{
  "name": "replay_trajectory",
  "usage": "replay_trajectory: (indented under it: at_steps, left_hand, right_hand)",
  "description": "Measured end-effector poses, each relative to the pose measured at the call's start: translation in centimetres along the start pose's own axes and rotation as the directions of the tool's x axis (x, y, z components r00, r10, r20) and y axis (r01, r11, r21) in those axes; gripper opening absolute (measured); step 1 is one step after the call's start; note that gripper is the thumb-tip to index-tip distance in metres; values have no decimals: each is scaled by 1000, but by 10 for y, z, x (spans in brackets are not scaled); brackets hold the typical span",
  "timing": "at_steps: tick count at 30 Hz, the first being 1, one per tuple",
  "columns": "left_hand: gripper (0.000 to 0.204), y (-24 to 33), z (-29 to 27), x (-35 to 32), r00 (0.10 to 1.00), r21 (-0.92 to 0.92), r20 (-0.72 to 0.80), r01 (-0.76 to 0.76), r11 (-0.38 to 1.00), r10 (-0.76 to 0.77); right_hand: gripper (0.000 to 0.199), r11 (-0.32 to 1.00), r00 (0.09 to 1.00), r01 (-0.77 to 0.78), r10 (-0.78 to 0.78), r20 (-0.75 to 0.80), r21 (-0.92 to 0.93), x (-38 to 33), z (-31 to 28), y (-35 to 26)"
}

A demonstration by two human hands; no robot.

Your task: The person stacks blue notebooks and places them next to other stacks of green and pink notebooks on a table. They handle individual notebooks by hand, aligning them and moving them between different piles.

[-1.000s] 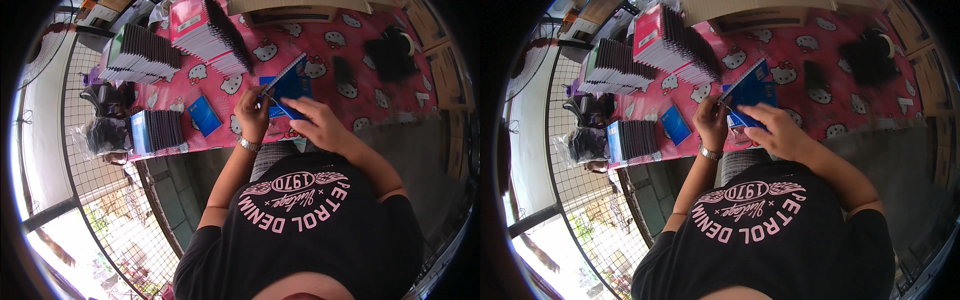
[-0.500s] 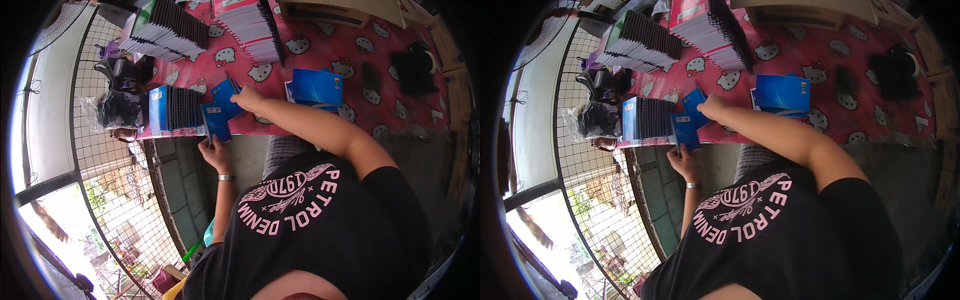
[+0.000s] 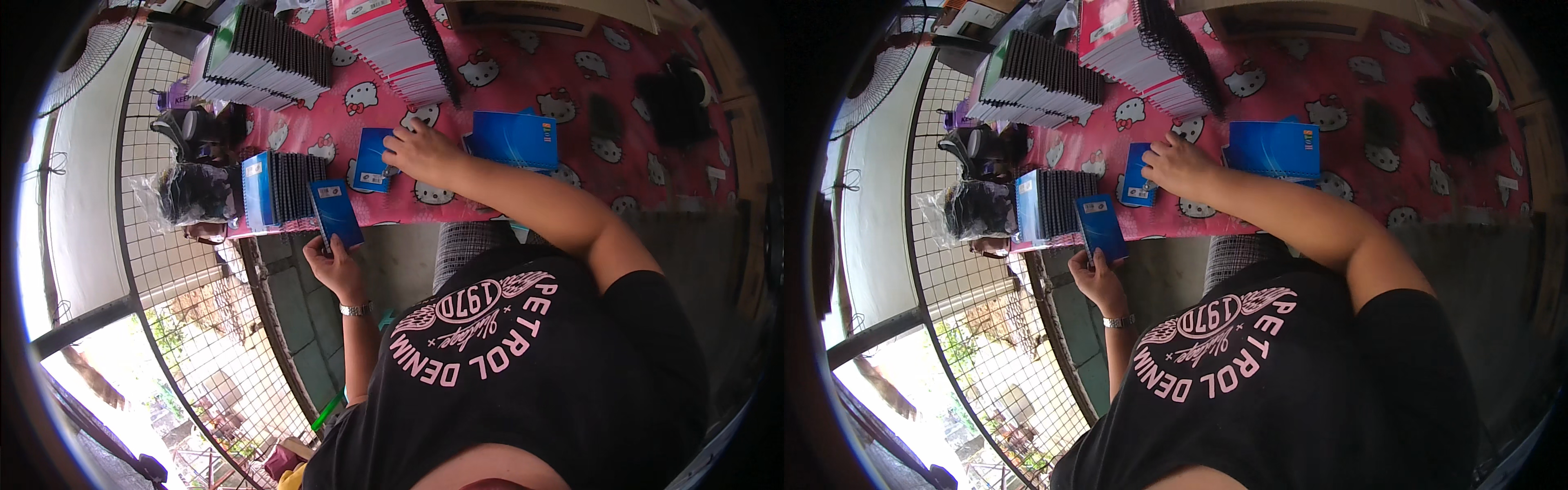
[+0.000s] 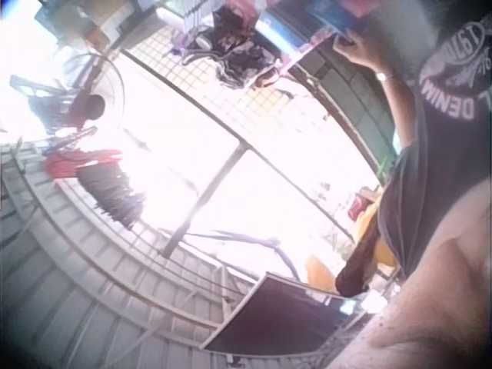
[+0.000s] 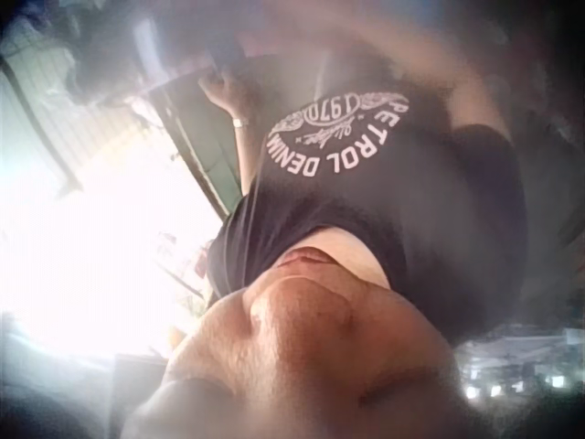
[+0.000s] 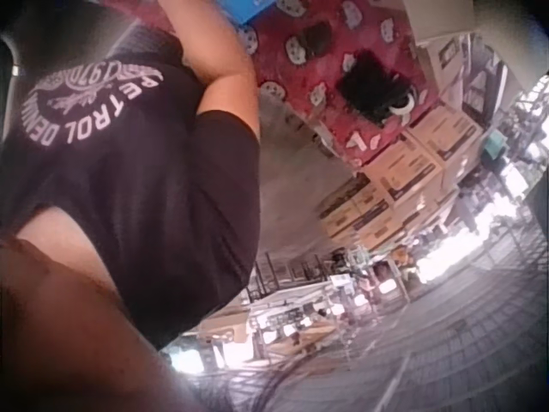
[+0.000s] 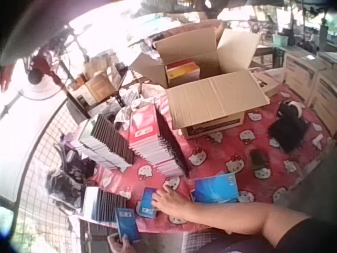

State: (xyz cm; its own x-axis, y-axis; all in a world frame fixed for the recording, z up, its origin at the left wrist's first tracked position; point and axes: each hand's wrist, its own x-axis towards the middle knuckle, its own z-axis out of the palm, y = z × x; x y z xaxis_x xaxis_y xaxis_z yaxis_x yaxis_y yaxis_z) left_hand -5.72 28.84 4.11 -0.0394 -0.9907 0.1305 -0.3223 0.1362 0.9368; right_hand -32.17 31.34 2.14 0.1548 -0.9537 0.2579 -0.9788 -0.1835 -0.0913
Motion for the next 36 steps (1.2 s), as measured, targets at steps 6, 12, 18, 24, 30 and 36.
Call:
replay_trajectory:
  at_steps: [6, 12, 18, 24, 30, 36]
  left_hand:
    - [18, 14, 41, 39, 997, -162, 74, 35, 986, -23]
    - [50, -112, 63, 113, 974, 617, 221, -95, 781, -56]
    - [56, -66, 114, 60, 966, 726, 237, -245, 642, 101]
    - [62, -67, 93, 34, 988, 750, 149, -135, 647, 33]
    - [41, 53, 158, 4, 694, 326, 429, -716, 617, 579]
    - [36, 120, 213, -61, 32, -160, 809, -949, 272, 587]
  right_hand:
    - [40, 929, 953, -141, 221, -208, 341, -71, -82, 15]
    - [47, 792, 763, -465, 585, -274, 397, -165, -129, 84]
    - [57, 673, 674, -738, 737, 46, 43, -300, -73, 116]
    - [45, 688, 654, -684, 725, -214, 243, -292, -66, 128]
    - [31, 606, 598, -795, 776, -197, -28, -272, -49, 209]
    - [33, 614, 626, -750, 779, -34, 245, -262, -53, 229]
